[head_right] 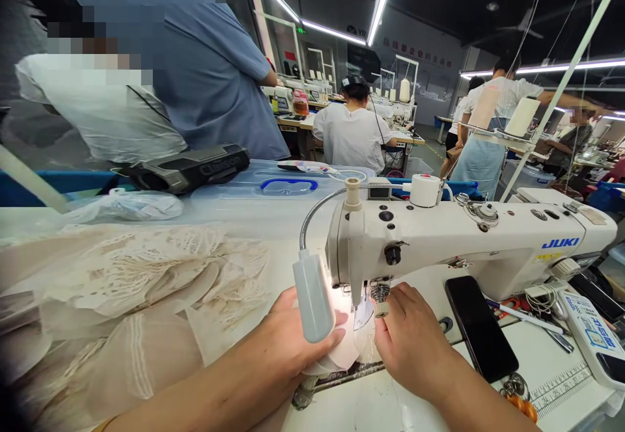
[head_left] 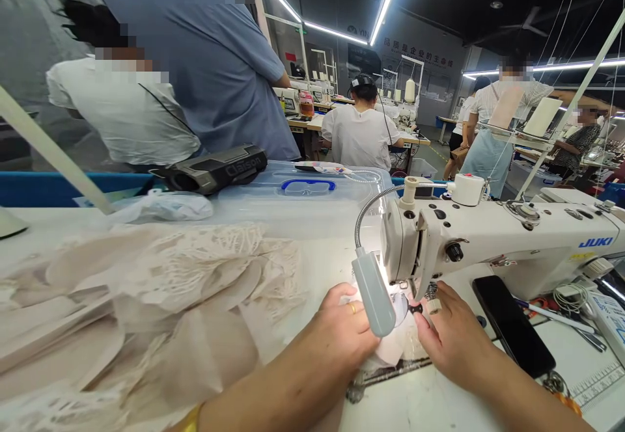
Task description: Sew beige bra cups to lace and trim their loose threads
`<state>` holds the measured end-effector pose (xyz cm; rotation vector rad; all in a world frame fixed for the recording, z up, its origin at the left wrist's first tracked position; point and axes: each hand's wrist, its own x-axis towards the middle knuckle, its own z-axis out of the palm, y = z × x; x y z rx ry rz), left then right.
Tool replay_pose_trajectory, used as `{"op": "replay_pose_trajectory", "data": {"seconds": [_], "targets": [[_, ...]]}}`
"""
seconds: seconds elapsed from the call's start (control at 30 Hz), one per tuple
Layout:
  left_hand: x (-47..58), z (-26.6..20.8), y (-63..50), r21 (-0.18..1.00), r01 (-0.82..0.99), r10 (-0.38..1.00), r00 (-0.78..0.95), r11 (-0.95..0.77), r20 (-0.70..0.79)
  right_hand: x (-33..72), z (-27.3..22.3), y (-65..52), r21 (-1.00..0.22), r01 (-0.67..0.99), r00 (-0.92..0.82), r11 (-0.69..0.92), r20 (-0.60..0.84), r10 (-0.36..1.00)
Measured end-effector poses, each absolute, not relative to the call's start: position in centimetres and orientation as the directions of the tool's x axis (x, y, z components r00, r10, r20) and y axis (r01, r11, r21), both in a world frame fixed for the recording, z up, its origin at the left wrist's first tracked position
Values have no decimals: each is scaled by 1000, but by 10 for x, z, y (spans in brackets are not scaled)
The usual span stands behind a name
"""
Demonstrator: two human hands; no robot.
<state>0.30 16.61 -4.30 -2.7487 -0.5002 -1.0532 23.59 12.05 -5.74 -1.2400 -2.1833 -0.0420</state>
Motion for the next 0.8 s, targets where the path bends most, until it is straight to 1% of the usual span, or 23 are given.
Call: {"op": "replay_pose_trajectory", "data": {"seconds": [0.07, 0.2, 0.3, 0.43, 0.57, 0.6, 0.73, 0.8], "targets": [[3, -41, 165, -17, 350, 245, 687, -936, 684, 236, -59, 120, -262, 790, -363, 554, 527, 768], [3, -39, 168, 12, 344, 271, 718, -939, 641, 237, -59, 118, -218, 798, -391, 562, 522, 758], [3, -46, 169, 34, 362, 300, 712, -932, 635, 237, -55, 115, -189, 777, -469, 600, 462, 753], [5, -66, 160, 25, 351, 266, 658, -936, 704, 236, -48, 111, -198, 731, -571, 653, 348, 744], [9, -74, 150, 112, 378, 342, 621, -919, 705, 235, -45, 111, -190, 728, -595, 659, 304, 744], [10, -74, 150, 120, 369, 341, 623, -922, 704, 235, -45, 111, -190, 731, -592, 656, 301, 747], [8, -72, 157, 54, 332, 259, 615, -942, 744, 233, -46, 110, -209, 739, -576, 641, 296, 762], [5, -69, 161, 31, 325, 247, 649, -945, 719, 232, -47, 110, -210, 746, -566, 632, 300, 768]]}}
